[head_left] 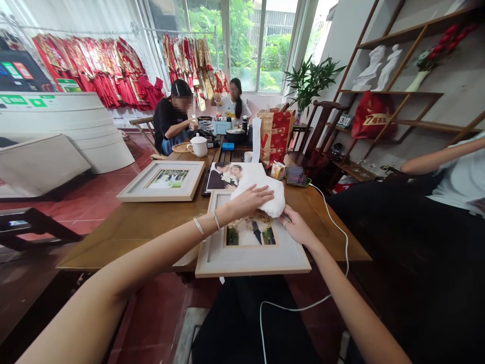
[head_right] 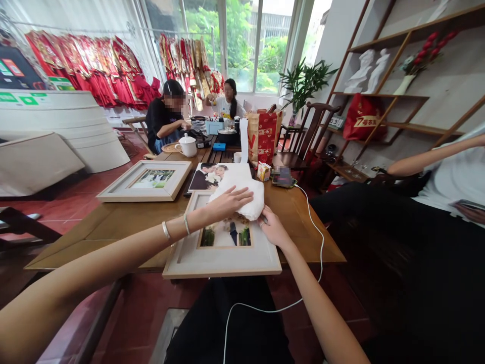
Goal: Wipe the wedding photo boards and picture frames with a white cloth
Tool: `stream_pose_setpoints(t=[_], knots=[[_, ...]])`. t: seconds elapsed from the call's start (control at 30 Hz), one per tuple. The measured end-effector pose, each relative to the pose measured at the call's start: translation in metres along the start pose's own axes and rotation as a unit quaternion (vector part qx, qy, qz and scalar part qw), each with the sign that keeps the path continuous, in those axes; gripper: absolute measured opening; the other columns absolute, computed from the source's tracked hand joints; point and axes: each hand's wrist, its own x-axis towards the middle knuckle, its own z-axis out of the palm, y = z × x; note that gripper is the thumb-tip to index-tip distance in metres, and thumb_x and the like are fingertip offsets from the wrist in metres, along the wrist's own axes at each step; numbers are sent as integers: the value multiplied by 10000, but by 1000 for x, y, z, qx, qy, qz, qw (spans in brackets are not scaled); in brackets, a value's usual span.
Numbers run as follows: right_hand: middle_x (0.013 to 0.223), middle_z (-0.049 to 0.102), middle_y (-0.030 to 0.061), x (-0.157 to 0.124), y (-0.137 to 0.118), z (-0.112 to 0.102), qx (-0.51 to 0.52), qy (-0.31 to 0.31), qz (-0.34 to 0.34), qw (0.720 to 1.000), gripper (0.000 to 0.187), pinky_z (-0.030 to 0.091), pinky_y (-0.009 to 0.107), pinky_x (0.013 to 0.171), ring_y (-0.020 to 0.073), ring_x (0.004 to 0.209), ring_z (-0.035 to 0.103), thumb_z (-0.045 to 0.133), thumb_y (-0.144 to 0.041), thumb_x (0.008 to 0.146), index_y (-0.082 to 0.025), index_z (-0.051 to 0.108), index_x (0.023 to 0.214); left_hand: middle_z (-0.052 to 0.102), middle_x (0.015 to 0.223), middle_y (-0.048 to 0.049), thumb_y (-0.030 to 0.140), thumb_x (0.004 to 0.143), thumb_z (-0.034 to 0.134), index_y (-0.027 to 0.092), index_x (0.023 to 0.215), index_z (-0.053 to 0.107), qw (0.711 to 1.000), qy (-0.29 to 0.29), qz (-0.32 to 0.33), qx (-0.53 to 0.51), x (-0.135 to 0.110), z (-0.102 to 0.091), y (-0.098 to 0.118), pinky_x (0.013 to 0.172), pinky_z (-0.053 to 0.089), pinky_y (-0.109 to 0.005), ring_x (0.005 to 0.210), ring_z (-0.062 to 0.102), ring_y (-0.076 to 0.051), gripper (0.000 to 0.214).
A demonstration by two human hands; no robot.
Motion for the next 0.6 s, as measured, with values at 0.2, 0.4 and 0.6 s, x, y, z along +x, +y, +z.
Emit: stream_pose_setpoints(t=[0.2,0.4,0.6], knots=[[1288,573,66,2,-1,-2,-26,-13,-5,1000,234,278,424,1114,229,1262,463,520,-220,814,-218,671,992,460,1405,-134,125,873,535,111,1371,379,993,-33,44,-109,-1,-1,-29,1104,248,-330,1356,334,-188,523],[1331,540,97,0,3,-1,-30,7,11,999,318,253,450,1126,229,1315,410,508,-193,801,-211,655,1083,552,1307,-144,48,848,515,120,1303,456,994,-101,11,-46,-37,-21,-18,1013,363,-332,1259,472,-209,464],[1314,557,74,-2,5,-1,-16,6,13,1000,345,226,448,1139,210,1338,383,511,-187,800,-246,645,1113,625,1186,-144,-52,825,408,126,1177,550,984,-150,-89,32,-93,-47,0,907,463,-369,1134,574,-226,419]])
